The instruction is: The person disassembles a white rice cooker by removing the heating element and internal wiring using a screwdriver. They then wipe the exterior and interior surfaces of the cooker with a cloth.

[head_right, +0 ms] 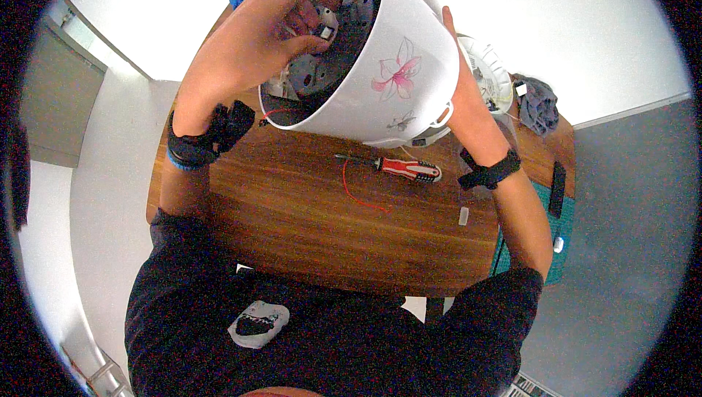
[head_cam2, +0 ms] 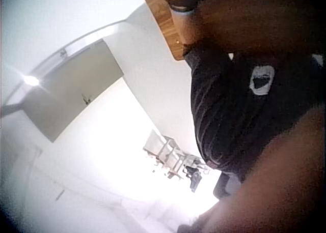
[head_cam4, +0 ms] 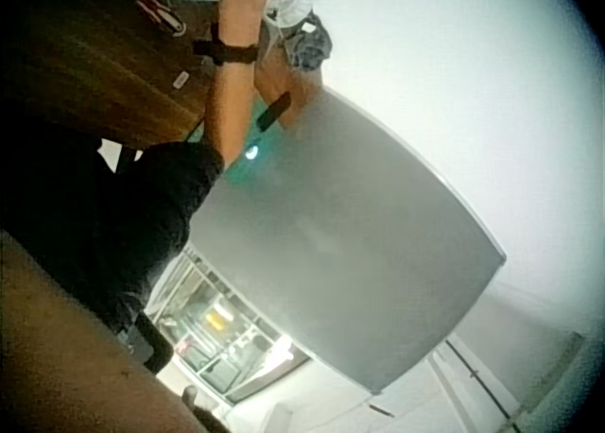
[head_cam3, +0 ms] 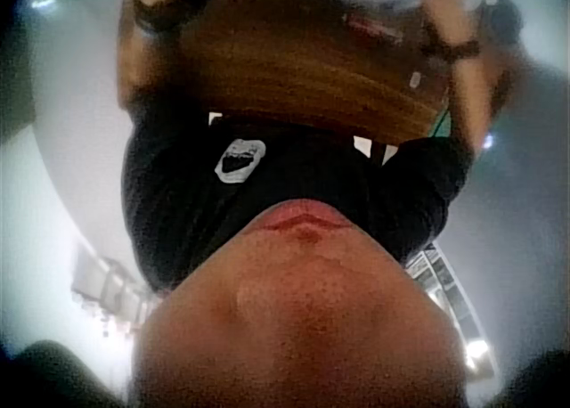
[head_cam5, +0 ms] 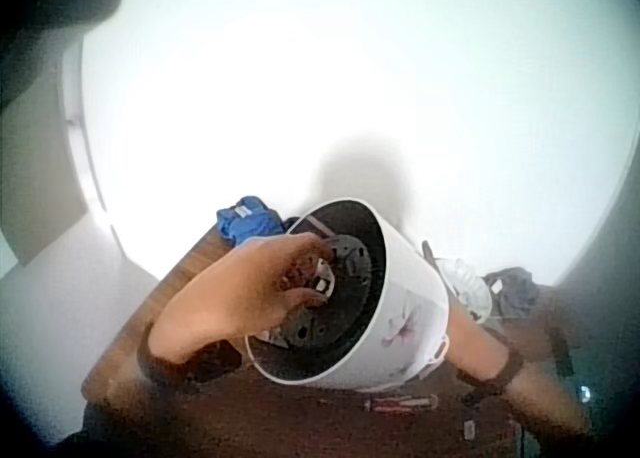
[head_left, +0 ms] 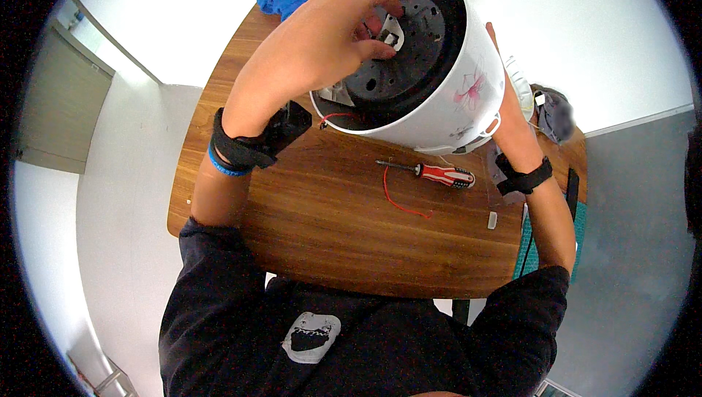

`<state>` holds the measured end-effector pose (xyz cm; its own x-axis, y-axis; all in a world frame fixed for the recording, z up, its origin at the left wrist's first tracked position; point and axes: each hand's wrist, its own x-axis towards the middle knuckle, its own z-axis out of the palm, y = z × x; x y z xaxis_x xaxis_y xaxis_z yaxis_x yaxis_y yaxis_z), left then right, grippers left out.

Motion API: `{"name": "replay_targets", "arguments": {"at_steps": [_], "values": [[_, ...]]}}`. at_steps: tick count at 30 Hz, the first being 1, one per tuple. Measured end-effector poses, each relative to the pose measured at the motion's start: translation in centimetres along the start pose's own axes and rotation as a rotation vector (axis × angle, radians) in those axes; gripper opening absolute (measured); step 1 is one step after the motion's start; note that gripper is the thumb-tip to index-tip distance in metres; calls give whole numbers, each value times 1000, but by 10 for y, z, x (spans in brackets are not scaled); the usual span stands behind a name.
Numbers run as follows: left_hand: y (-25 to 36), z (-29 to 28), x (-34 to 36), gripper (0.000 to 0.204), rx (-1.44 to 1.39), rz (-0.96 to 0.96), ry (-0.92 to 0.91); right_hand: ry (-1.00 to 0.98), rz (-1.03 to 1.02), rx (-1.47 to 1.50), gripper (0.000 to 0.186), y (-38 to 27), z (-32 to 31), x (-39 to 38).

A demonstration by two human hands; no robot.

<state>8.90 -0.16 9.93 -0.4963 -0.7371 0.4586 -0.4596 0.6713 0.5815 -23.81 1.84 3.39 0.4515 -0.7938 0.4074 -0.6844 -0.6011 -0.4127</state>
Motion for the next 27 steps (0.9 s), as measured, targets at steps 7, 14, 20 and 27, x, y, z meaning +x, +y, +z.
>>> {"name": "replay_targets", "arguments": {"at_steps": [7,14,20,27], "values": [[-2,-2,2,45,-21,1,-22,61,-65,-103,99,4,1,-4],[-3,-2,1,33,-69,-19,-14,33,-117,-146,109,16,2,-4],[-7,-5,0,38,-41,-5,-58,0,-162,-289,109,4,-5,-1],[-7,-8,1,48,-22,38,-78,13,108,308,90,25,8,-7]]}}
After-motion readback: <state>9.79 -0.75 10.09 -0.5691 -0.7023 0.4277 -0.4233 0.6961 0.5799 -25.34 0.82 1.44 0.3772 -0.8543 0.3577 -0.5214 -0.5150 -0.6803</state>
